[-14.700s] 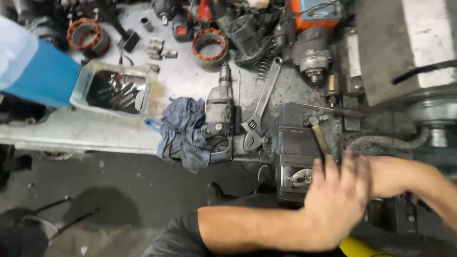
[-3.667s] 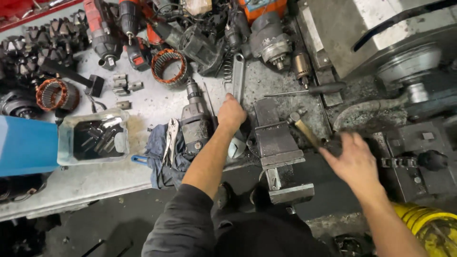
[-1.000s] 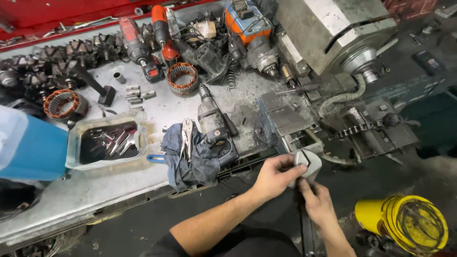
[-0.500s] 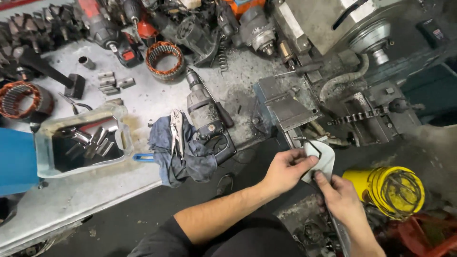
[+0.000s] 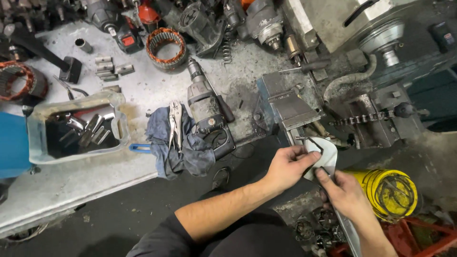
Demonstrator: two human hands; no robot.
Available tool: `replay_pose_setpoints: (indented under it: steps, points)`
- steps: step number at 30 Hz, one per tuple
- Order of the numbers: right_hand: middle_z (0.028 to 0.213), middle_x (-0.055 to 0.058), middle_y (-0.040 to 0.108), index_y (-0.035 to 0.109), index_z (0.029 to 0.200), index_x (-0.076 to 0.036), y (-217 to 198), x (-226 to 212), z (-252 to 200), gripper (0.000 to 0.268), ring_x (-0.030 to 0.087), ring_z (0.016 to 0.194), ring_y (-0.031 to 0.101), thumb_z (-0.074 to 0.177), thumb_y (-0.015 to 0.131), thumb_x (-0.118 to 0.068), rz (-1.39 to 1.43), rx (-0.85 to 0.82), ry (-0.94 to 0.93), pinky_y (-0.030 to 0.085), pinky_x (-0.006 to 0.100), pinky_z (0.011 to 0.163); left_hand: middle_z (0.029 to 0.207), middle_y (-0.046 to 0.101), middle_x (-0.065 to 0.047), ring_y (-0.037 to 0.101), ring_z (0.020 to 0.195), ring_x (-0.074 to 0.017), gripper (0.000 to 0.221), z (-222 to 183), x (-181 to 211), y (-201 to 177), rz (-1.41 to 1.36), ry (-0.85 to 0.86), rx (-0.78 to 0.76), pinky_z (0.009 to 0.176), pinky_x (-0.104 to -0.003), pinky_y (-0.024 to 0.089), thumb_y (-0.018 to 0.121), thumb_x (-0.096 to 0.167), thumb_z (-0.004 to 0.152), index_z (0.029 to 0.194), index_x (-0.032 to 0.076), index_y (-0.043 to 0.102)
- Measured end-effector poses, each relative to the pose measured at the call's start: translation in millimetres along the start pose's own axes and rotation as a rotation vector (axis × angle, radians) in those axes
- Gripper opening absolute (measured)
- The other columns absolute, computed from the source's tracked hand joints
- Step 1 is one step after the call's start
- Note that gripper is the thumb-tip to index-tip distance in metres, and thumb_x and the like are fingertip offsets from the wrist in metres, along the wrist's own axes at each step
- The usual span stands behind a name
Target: Using hand tools like pliers, a hammer, and an adjustable wrench to manipulate a metal part secured in a vise.
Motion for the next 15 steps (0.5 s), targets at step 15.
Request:
replay_pose_setpoints:
  steps: [15]
  points:
    - [0.057, 0.007, 0.063, 0.069, 0.088, 0.006, -9, -23, -3, 0.05, 0.019, 0.049, 0.06, 0.097, 0.063, -0.043, -0.025, -0.086, -0.094, 0.047, 0.035, 0.048, 0.1, 0.074, -0.003, 0.066, 0.087, -0.0077, 0.031, -3, 13, 7, -0.086, 0.0, 0.051, 0.077, -0.024, 0.055, 0.07, 0.022, 0.1, 0.116, -0.005, 0.072]
Point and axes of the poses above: each hand's wrist, its own z-axis towards the middle knuckle, its own y-axis out of the palm, x = y × z, the point moved 8 cm from there along z, towards the middle knuckle
